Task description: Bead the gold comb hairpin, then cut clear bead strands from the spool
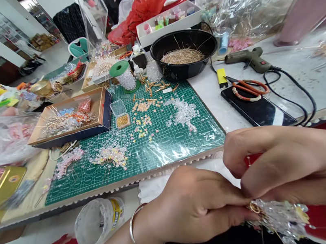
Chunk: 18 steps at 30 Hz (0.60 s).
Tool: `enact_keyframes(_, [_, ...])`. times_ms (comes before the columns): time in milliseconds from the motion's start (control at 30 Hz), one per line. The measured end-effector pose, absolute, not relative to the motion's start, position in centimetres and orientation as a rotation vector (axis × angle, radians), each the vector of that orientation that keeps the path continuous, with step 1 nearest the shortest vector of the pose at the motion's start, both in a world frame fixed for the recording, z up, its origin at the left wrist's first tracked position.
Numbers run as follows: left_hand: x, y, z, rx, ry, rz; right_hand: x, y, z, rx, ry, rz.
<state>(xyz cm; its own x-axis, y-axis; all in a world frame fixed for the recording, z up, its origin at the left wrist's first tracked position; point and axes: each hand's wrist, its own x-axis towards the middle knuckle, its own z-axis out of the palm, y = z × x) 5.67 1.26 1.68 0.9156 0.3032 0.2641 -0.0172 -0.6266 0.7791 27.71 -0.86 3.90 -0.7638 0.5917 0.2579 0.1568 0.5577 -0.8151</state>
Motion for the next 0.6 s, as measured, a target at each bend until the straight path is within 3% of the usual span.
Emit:
enact_keyframes(300, [6.0, 1.2, 1.8, 1.766, 0.295, 0.531, 27.3, 0.1, 2.5, -0.506, -2.059, 1.388])
enact_keyframes(467, [6.2, 0.7, 1.6, 1.497, 0.443, 0.548, 26.8, 0.5, 0.4, -0.687, -1.857, 1.552])
enact_keyframes(600, [5.9, 0.2, 2.1, 1.249, 0.53, 0.471, 26.8, 1.0, -1.6, -0.985, -1.8, 1.458])
